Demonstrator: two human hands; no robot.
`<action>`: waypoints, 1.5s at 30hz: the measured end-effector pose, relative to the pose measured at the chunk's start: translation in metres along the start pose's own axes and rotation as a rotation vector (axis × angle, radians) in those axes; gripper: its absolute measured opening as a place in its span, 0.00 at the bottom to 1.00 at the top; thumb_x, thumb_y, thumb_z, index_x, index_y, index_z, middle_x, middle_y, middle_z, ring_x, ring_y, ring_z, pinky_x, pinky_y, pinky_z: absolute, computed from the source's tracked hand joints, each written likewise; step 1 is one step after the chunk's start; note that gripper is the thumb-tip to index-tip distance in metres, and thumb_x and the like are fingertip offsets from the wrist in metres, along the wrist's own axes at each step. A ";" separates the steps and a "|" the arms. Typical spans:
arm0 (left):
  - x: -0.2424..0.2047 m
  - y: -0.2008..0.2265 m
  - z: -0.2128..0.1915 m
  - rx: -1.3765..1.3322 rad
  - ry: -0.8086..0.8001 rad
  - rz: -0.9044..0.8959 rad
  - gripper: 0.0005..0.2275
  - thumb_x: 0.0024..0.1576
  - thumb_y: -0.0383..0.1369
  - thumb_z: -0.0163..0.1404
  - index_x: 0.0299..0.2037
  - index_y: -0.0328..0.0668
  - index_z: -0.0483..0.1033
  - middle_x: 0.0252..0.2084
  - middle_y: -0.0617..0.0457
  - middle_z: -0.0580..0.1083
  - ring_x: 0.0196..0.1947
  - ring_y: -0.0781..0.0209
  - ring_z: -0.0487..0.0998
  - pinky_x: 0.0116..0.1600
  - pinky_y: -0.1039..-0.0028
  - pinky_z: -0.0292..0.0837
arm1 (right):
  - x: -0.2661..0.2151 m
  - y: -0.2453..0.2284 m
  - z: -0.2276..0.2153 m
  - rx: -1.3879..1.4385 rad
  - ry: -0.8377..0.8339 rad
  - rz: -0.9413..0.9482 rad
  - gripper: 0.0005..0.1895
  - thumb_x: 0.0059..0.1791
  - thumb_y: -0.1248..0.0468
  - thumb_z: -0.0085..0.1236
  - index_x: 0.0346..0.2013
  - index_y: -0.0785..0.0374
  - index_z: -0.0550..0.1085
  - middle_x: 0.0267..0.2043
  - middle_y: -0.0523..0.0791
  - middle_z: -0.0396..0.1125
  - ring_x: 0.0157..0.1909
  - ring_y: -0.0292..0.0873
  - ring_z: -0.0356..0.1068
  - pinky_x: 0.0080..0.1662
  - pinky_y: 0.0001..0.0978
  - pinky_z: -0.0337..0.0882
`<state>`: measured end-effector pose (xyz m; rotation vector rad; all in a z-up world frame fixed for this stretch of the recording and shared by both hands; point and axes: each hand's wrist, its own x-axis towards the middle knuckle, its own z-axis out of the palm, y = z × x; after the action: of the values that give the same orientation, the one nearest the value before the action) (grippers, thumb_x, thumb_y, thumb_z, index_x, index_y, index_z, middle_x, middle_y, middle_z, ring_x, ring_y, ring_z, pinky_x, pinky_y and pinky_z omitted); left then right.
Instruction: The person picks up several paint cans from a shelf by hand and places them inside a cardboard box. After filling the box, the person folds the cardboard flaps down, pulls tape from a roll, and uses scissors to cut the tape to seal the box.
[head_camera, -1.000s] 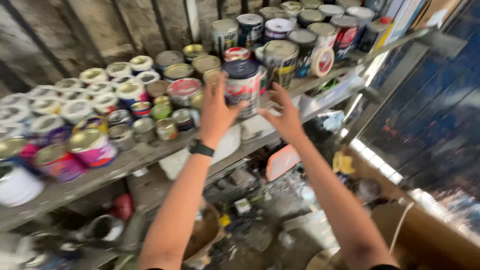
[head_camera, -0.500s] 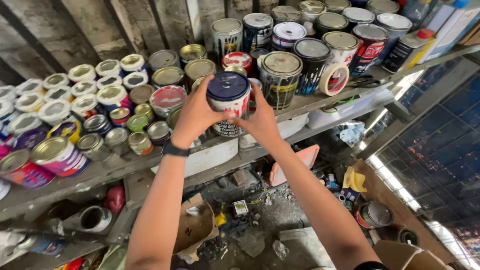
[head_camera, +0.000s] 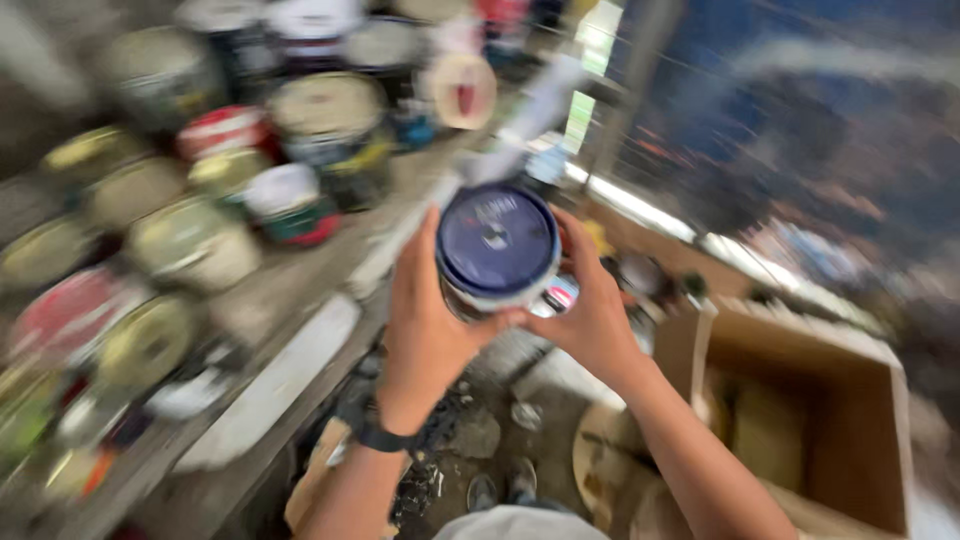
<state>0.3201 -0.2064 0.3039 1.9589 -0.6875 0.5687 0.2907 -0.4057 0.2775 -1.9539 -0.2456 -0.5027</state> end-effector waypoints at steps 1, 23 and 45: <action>-0.009 -0.004 0.025 -0.070 -0.071 0.002 0.54 0.37 0.41 0.74 0.71 0.28 0.52 0.66 0.34 0.64 0.67 0.37 0.66 0.69 0.54 0.63 | -0.021 0.012 -0.012 -0.050 0.048 0.032 0.60 0.35 0.64 0.80 0.74 0.64 0.52 0.68 0.52 0.62 0.67 0.47 0.66 0.63 0.40 0.69; -0.170 0.015 0.553 -0.621 -1.005 0.167 0.52 0.37 0.35 0.72 0.72 0.40 0.50 0.63 0.37 0.62 0.65 0.37 0.66 0.67 0.56 0.66 | -0.331 0.293 -0.266 -0.412 0.568 0.555 0.61 0.32 0.66 0.76 0.74 0.64 0.51 0.70 0.54 0.56 0.71 0.53 0.61 0.66 0.39 0.66; -0.328 -0.134 0.830 0.460 -0.829 -0.477 0.28 0.61 0.25 0.43 0.73 0.49 0.52 0.60 0.38 0.63 0.45 0.37 0.77 0.50 0.52 0.75 | -0.374 0.682 -0.222 -0.350 0.451 0.671 0.49 0.39 0.66 0.71 0.70 0.67 0.56 0.66 0.61 0.59 0.67 0.67 0.59 0.65 0.48 0.64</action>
<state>0.2572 -0.8184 -0.3571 2.6936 -0.5584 -0.4600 0.1712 -0.8755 -0.3701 -2.0375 0.8061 -0.5368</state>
